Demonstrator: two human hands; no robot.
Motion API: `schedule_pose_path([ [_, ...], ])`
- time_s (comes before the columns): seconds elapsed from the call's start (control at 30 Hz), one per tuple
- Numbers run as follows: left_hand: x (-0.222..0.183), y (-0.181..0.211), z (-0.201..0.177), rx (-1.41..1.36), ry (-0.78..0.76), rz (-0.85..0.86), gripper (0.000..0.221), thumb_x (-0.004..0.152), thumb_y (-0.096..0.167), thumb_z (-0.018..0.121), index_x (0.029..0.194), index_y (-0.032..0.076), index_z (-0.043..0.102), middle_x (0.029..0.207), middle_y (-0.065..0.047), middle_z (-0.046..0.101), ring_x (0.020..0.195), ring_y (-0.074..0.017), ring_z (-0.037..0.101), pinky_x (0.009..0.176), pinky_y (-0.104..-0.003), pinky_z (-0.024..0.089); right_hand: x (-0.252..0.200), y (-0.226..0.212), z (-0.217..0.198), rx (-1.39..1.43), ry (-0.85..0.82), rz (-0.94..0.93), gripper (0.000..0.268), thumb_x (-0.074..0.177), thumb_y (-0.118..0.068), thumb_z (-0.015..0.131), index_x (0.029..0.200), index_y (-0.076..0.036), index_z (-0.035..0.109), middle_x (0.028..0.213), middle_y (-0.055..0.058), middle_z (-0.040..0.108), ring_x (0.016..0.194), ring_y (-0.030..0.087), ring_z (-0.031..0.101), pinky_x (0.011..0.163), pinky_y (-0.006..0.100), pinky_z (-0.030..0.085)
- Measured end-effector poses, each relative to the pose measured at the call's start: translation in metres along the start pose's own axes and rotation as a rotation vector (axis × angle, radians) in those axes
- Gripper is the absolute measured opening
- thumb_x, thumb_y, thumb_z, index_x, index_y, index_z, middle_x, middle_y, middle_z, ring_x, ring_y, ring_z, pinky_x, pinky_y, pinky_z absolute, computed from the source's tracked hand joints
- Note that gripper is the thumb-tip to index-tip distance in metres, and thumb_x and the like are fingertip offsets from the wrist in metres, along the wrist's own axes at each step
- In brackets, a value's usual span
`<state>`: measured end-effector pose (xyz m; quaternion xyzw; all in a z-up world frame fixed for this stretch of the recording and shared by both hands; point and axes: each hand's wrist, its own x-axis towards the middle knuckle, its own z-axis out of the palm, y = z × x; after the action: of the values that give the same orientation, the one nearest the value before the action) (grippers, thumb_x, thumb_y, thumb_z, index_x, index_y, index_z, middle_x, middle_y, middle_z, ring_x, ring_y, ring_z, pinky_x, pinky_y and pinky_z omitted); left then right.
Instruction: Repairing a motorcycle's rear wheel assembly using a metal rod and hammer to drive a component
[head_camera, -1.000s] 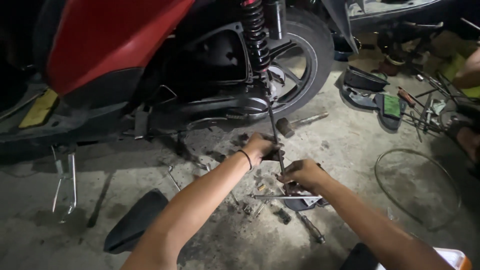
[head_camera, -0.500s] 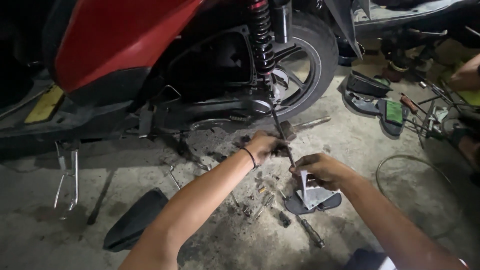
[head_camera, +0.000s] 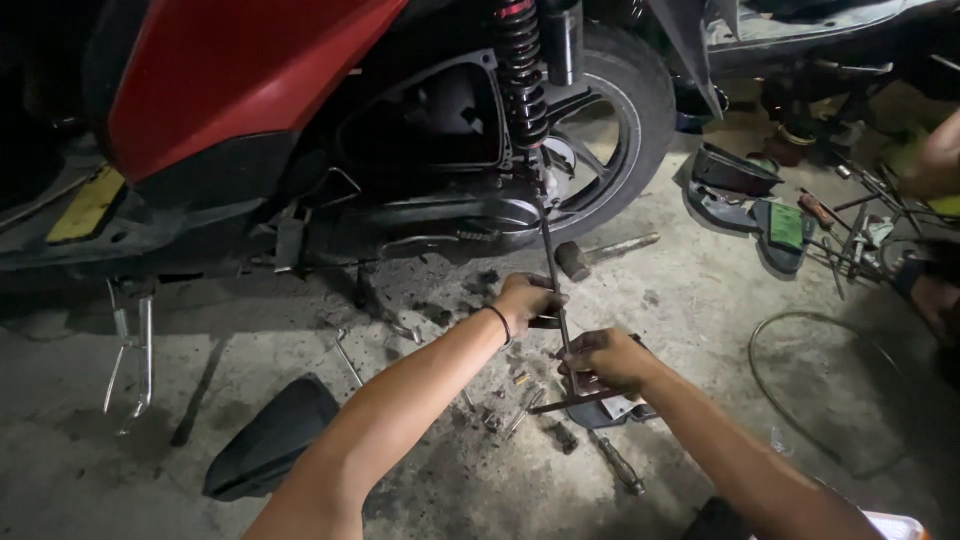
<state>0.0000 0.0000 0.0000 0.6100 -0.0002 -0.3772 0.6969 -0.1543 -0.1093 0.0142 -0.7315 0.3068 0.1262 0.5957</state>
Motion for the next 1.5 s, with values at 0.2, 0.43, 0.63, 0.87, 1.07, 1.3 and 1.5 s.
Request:
schedule_pose_path([
  [0.2, 0.008, 0.006, 0.006, -0.014, -0.008, 0.089, 0.048, 0.074, -0.014, 0.081, 0.117, -0.017, 0.062, 0.089, -0.032, 0.068, 0.065, -0.0398, 0.073, 0.055, -0.051, 0.064, -0.050, -0.049, -0.013, 0.075, 0.002, 0.022, 0.032, 0.080, -0.011, 0.085, 0.106, 0.005, 0.076, 0.088, 0.018, 0.062, 0.077, 0.027, 0.065, 0.058, 0.039, 0.059],
  [0.43, -0.002, 0.017, 0.006, 0.087, 0.036, 0.072, 0.032, 0.075, -0.009, 0.080, 0.105, -0.014, 0.070, 0.084, -0.035, 0.069, 0.063, -0.0458, 0.072, 0.050, -0.054, 0.063, -0.041, -0.039, 0.001, 0.250, 0.005, -0.046, 0.032, 0.078, 0.003, 0.084, 0.099, 0.015, 0.065, 0.078, 0.023, 0.056, 0.067, 0.034, 0.062, 0.045, 0.044, 0.054],
  [0.63, 0.000, -0.013, -0.008, -0.094, 0.031, -0.005, 0.032, 0.080, -0.004, 0.082, 0.108, -0.013, 0.070, 0.087, -0.031, 0.069, 0.069, -0.0381, 0.074, 0.058, -0.047, 0.065, -0.019, -0.014, 0.021, 0.099, 0.079, -0.092, 0.026, 0.075, -0.003, 0.086, 0.096, 0.008, 0.073, 0.074, 0.026, 0.069, 0.064, 0.030, 0.068, 0.041, 0.040, 0.056],
  [0.87, 0.020, -0.022, -0.011, -0.068, 0.025, -0.034, 0.041, 0.075, -0.014, 0.082, 0.113, -0.011, 0.066, 0.098, -0.030, 0.071, 0.075, -0.0406, 0.075, 0.062, -0.049, 0.065, -0.033, -0.026, 0.025, 0.155, 0.016, -0.072, 0.030, 0.078, -0.009, 0.088, 0.100, 0.006, 0.074, 0.079, 0.023, 0.068, 0.067, 0.028, 0.066, 0.048, 0.039, 0.058],
  [1.07, -0.038, 0.029, 0.001, 0.006, 0.035, 0.010, 0.033, 0.076, -0.010, 0.083, 0.105, -0.014, 0.067, 0.090, -0.031, 0.071, 0.067, -0.0385, 0.074, 0.053, -0.047, 0.064, -0.050, -0.045, 0.013, 0.235, 0.035, -0.081, 0.037, 0.077, -0.010, 0.089, 0.101, 0.010, 0.067, 0.079, 0.025, 0.069, 0.063, 0.028, 0.069, 0.047, 0.038, 0.060],
  [1.3, 0.008, -0.010, -0.002, 0.011, 0.107, 0.025, 0.039, 0.066, -0.015, 0.087, 0.101, -0.014, 0.070, 0.089, -0.032, 0.071, 0.068, -0.0439, 0.073, 0.057, -0.051, 0.065, -0.033, -0.033, 0.033, -0.009, 0.083, -0.086, 0.020, 0.081, -0.007, 0.079, 0.099, 0.002, 0.076, 0.080, 0.022, 0.070, 0.062, 0.028, 0.068, 0.038, 0.029, 0.049],
  [1.5, 0.011, -0.008, -0.009, 0.070, 0.082, 0.021, 0.033, 0.066, -0.014, 0.088, 0.096, -0.011, 0.073, 0.086, -0.029, 0.073, 0.069, -0.0432, 0.075, 0.057, -0.053, 0.065, 0.019, 0.011, 0.014, -0.036, 0.001, -0.169, 0.032, 0.082, -0.019, 0.084, 0.106, 0.001, 0.076, 0.083, 0.024, 0.072, 0.066, 0.029, 0.072, 0.042, 0.032, 0.055],
])
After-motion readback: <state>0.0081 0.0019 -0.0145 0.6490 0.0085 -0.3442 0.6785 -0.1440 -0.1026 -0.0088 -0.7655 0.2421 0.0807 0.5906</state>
